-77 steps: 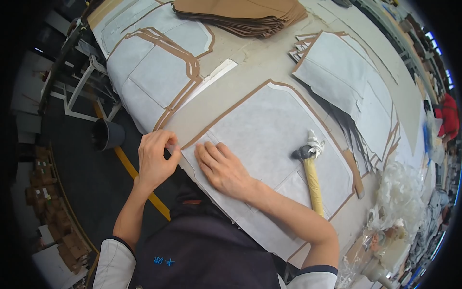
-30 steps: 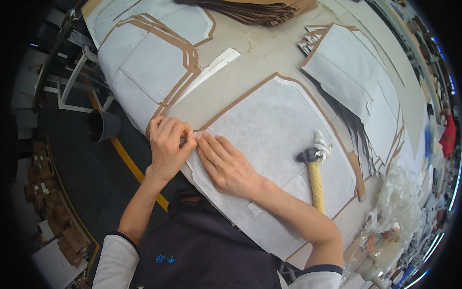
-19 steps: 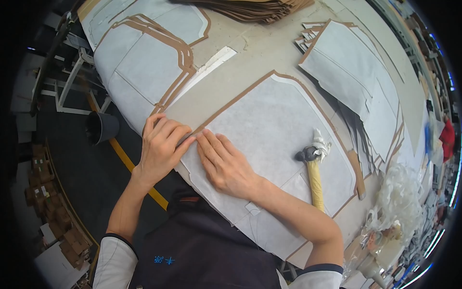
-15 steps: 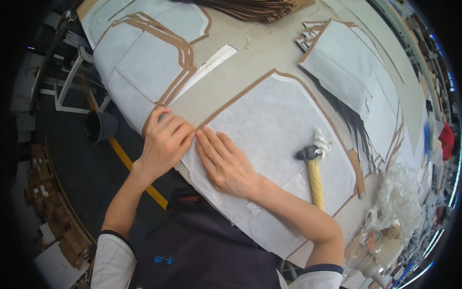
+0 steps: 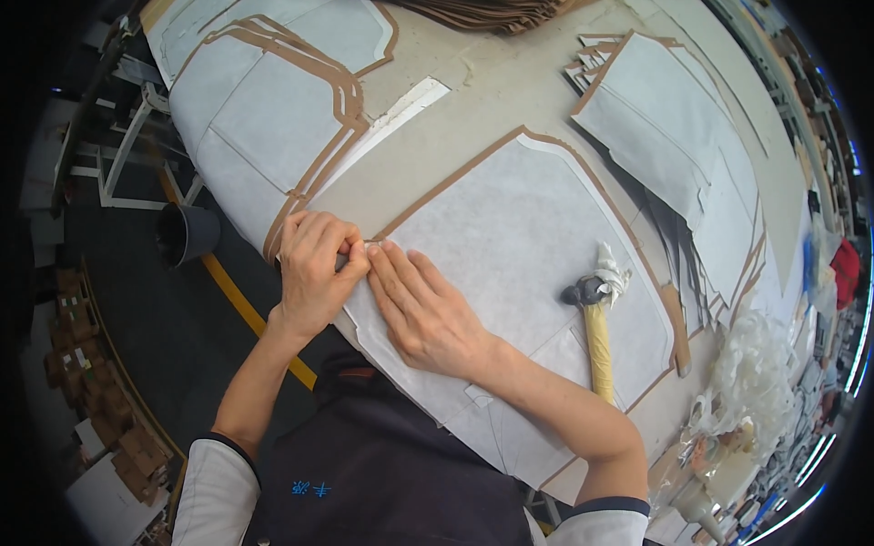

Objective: Folding and hammering the edges of leather pieces for bag or wallet construction.

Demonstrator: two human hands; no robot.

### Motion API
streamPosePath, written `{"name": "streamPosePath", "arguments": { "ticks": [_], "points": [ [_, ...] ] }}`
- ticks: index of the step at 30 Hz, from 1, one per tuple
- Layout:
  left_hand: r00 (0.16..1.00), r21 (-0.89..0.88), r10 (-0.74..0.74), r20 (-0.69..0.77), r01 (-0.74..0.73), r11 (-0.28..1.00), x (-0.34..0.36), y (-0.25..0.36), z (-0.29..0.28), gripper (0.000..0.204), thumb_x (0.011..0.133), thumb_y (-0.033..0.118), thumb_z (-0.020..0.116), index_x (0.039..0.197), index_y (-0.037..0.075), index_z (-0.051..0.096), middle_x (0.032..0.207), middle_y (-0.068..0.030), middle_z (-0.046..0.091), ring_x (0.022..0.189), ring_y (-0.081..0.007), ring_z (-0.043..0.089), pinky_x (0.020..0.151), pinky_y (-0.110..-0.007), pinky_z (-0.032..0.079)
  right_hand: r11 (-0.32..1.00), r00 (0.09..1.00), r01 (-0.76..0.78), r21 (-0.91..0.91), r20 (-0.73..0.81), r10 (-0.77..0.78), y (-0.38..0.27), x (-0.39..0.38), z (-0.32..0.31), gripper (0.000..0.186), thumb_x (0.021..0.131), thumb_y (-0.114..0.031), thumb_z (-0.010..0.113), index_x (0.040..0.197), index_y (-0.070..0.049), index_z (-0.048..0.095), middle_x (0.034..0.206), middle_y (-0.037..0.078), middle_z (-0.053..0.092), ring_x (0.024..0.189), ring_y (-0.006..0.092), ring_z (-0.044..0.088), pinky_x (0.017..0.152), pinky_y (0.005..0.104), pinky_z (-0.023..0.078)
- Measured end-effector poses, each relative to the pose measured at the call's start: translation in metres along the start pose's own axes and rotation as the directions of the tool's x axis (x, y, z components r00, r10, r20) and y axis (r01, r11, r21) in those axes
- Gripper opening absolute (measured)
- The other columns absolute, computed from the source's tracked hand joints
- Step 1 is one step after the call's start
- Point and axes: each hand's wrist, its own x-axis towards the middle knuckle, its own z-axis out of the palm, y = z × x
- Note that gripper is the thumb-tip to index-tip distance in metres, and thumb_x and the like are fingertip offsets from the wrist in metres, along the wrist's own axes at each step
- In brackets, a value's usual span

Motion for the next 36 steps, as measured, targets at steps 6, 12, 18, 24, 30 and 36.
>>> {"name": "streamPosePath", "arguments": {
  "ticks": [6, 12, 18, 24, 30, 36],
  "points": [
    [0.998, -0.009, -0.060, -0.004, 0.060, 0.998, -0.005, 0.003, -0.005, 0.013, 0.083, 0.002, 0.077, 0.089, 0.007, 0.067, 0.079, -0.0017, 0.061, 0.074, -0.0218, 0.059, 0.085, -0.039, 0.043, 1.000, 1.000, 0.019, -0.018, -0.022, -0.020, 0.003, 0.001, 0.001, 0.065, 0.078, -0.012, 0.068, 0.134, 0.020, 0.059, 0.148, 0.033, 0.056, 0.140, 0.0449, 0.055, 0.112, 0.0522, 0.048],
    [0.997, 0.035, -0.078, -0.024, 0.079, 0.996, -0.034, 0.013, -0.025, 0.019, 0.084, 0.009, 0.083, 0.100, 0.007, 0.073, 0.090, -0.0028, 0.066, 0.084, -0.0228, 0.063, 0.089, -0.041, 0.045, 0.992, 0.996, -0.021, 0.127, -0.079, 0.031, 0.006, 0.002, 0.001, 0.063, 0.074, -0.007, 0.071, 0.133, 0.015, 0.061, 0.143, 0.030, 0.057, 0.134, 0.0446, 0.056, 0.108, 0.0520, 0.049],
    [0.997, 0.045, -0.008, -0.079, 0.012, 0.999, -0.040, 0.008, -0.025, 0.018, 0.083, 0.001, 0.082, 0.099, 0.004, 0.073, 0.090, -0.0053, 0.067, 0.086, -0.0255, 0.063, 0.088, -0.041, 0.048, 0.992, 0.985, -0.039, 0.120, -0.164, 0.059, 0.016, 0.019, -0.001, 0.058, 0.074, 0.001, 0.071, 0.131, 0.011, 0.064, 0.137, 0.023, 0.060, 0.125, 0.0375, 0.061, 0.096, 0.0434, 0.053],
    [0.999, 0.032, 0.036, -0.017, -0.036, 0.999, -0.038, 0.000, -0.030, 0.013, 0.085, 0.001, 0.080, 0.094, 0.004, 0.072, 0.087, -0.0060, 0.066, 0.081, -0.0263, 0.064, 0.095, -0.043, 0.050, 1.000, 0.992, -0.015, -0.009, -0.122, 0.014, 0.014, 0.017, 0.005, 0.057, 0.075, 0.004, 0.074, 0.131, 0.006, 0.069, 0.132, 0.020, 0.064, 0.120, 0.0351, 0.066, 0.094, 0.0420, 0.055],
    [0.990, -0.109, -0.096, 0.107, 0.108, 0.988, -0.027, 0.002, -0.044, 0.009, 0.086, 0.001, 0.078, 0.092, 0.004, 0.071, 0.080, -0.0041, 0.065, 0.077, -0.0229, 0.064, 0.099, -0.045, 0.049, 0.966, 0.963, 0.255, -0.049, -0.074, -0.258, 0.017, 0.014, 0.005, 0.053, 0.085, -0.011, 0.067, 0.135, 0.008, 0.064, 0.132, 0.018, 0.062, 0.125, 0.0318, 0.061, 0.097, 0.0420, 0.051],
    [0.992, -0.062, -0.015, 0.124, 0.022, 0.998, -0.025, -0.003, -0.045, 0.011, 0.086, 0.001, 0.076, 0.092, 0.004, 0.068, 0.080, -0.0049, 0.061, 0.074, -0.0233, 0.061, 0.096, -0.043, 0.047, 0.980, 0.973, 0.198, 0.010, 0.117, -0.198, 0.013, 0.021, -0.001, 0.052, 0.093, -0.016, 0.060, 0.140, 0.006, 0.062, 0.138, 0.014, 0.059, 0.133, 0.0303, 0.054, 0.105, 0.0422, 0.046]
  ]
}}
